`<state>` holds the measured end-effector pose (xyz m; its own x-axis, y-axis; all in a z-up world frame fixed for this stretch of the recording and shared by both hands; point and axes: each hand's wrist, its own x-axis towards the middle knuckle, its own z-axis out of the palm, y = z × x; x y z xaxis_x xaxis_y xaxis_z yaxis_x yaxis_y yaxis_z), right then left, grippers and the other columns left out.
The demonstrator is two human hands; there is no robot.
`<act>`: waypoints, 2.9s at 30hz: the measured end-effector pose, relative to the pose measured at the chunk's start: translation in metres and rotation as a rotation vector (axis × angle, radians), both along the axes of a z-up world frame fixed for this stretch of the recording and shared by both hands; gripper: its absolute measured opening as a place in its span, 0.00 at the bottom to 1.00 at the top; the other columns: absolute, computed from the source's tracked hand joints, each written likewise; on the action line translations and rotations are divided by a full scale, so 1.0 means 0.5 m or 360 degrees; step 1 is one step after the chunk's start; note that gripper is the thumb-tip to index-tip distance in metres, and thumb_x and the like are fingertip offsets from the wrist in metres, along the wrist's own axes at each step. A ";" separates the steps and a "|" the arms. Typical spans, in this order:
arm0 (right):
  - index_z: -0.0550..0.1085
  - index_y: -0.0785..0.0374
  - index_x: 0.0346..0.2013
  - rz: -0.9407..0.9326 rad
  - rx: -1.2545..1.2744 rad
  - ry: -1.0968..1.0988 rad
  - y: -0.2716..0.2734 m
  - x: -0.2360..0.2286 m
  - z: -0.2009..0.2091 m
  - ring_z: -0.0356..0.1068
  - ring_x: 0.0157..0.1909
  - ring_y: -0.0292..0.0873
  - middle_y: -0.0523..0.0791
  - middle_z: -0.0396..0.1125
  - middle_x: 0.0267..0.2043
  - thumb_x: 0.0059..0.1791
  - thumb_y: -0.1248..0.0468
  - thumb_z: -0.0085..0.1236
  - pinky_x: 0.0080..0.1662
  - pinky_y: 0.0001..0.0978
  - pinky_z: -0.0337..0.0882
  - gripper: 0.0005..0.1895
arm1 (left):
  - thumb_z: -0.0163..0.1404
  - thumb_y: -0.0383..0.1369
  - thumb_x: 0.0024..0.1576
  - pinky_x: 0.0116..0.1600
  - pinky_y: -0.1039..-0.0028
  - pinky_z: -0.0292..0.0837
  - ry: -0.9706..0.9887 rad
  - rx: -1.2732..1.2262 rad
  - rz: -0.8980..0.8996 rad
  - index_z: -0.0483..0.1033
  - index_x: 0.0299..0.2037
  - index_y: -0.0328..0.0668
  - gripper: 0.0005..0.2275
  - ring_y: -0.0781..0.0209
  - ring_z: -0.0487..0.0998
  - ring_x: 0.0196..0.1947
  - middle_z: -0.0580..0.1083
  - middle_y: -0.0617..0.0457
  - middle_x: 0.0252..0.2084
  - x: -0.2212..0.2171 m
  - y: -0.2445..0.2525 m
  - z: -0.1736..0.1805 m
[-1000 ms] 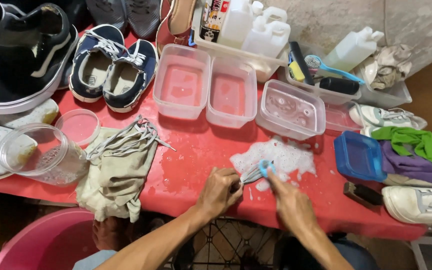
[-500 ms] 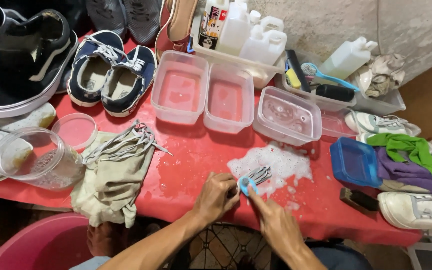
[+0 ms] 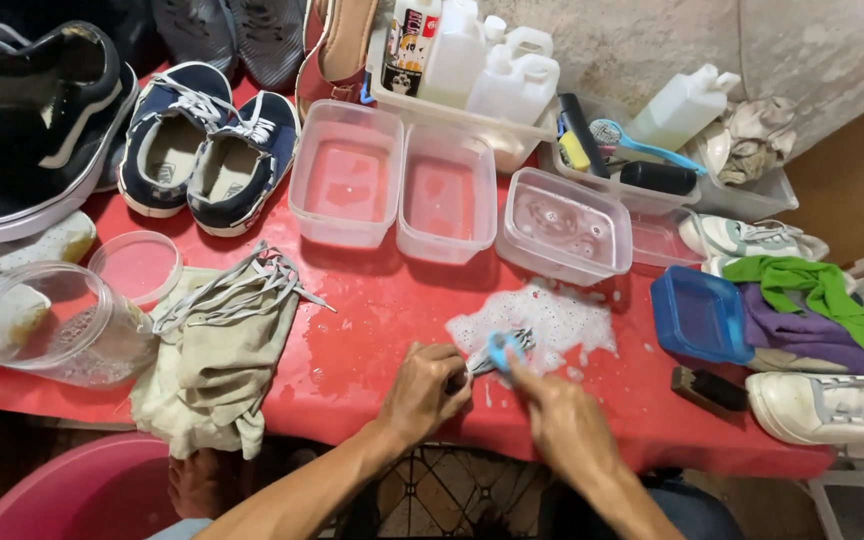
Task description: The person scrubs a pair of white shoelaces on a red table using a blue brush and soapy water. The person holds the laces with one hand and scrubs them with the brush in the other hand, creating foam on the table surface.
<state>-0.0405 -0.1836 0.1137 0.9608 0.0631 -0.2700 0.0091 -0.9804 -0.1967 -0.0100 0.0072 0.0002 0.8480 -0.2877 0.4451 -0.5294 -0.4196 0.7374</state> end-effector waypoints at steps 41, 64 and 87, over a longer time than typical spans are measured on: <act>0.53 0.26 0.74 0.0030 -0.0256 -0.0004 -0.052 0.023 -0.048 0.71 0.29 0.54 0.49 0.70 0.28 0.56 0.55 0.42 0.36 0.54 0.74 0.32 | 0.58 0.25 0.48 0.43 0.62 0.65 0.0010 0.0055 -0.0001 0.77 0.25 0.37 0.03 0.55 0.74 0.28 0.76 0.50 0.29 0.003 0.003 0.000; 0.53 0.30 0.75 0.0262 -0.0049 -0.0009 -0.040 0.001 -0.091 0.72 0.26 0.52 0.48 0.70 0.24 0.53 0.62 0.47 0.32 0.52 0.67 0.37 | 0.56 0.27 0.49 0.44 0.62 0.63 0.0071 0.0018 -0.0045 0.73 0.24 0.41 0.05 0.54 0.72 0.28 0.74 0.51 0.29 -0.005 0.003 -0.002; 0.57 0.30 0.73 0.0005 -0.0237 -0.0181 -0.081 0.091 -0.052 0.60 0.12 0.44 0.46 0.59 0.10 0.56 0.60 0.43 0.19 0.43 0.68 0.30 | 0.57 0.26 0.48 0.42 0.65 0.66 0.0004 0.0065 -0.0009 0.77 0.26 0.36 0.03 0.55 0.74 0.27 0.77 0.49 0.30 0.004 0.002 0.002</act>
